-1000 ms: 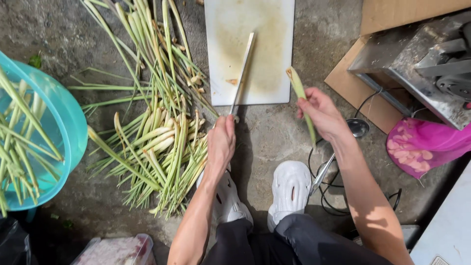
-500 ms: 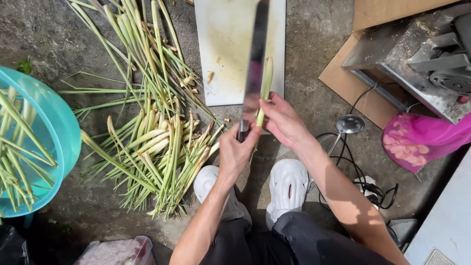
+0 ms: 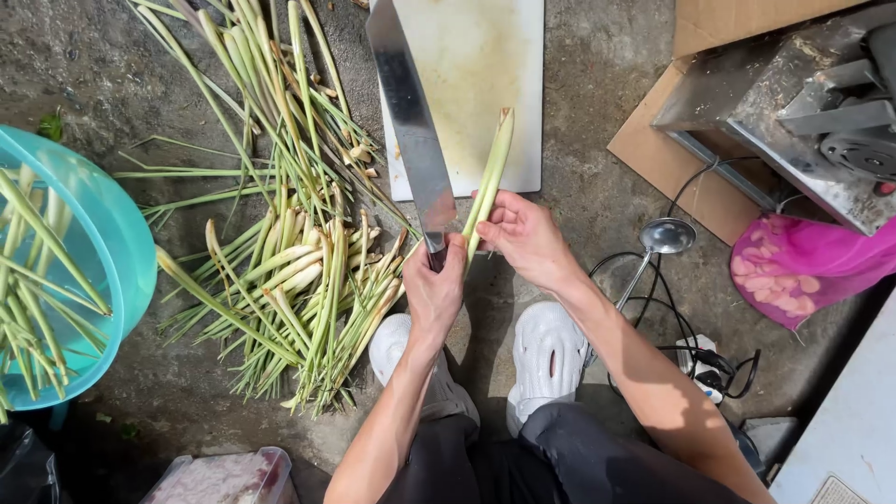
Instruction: Trim and cut lemongrass stalks on a cutting board.
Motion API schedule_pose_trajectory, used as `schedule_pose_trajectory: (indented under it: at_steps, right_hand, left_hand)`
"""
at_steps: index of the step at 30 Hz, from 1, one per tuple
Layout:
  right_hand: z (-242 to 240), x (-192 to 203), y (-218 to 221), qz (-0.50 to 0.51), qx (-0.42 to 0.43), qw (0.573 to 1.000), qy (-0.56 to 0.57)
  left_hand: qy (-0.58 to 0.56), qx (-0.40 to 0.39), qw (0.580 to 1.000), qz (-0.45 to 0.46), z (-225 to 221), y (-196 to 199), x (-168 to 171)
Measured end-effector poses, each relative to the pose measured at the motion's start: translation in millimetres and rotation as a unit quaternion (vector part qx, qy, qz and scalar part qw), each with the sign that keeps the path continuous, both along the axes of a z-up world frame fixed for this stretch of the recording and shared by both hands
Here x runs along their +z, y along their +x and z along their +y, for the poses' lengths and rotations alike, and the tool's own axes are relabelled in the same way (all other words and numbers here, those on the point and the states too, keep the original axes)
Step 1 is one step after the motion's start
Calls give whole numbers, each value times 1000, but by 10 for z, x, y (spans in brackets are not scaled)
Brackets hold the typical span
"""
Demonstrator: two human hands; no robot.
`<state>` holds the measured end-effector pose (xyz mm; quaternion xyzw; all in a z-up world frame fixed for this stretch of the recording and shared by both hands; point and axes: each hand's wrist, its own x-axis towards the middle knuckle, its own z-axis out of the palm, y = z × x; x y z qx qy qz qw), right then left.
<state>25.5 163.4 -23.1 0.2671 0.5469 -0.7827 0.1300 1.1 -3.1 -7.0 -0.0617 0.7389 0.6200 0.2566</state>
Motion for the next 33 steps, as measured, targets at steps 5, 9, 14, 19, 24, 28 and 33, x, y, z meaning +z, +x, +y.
schedule_pose_trajectory:
  at_steps: [5,9,14,19,24,28,33]
  right_hand:
    - [86,85,2,41,68,995,69]
    - [227,156,-13,-26,74,994,78]
    - [211,9,52,-54,80,976,194]
    - [149,201,-50,-73,111,931,340]
    - [-111,103,-224,-71,95,988,99]
    - [-554,43,-430,-36,33,993,-103]
    - [-1064,-78,-615,-22,9,983,-181]
  left_hand:
    - [-55,-5,997,51,-103,-43,-126]
    - [-72,16,988,138,-266,-402,-78]
    - [-86,92,967,220,-560,-982,8]
    - [-74,136,965,214,-822,-1240,165]
    - [-288,72,880,372,-942,-1068,167]
    - [-175,21,984,38,-830,-602,446]
    - [-197,-19,980,26,-1103,-273,613]
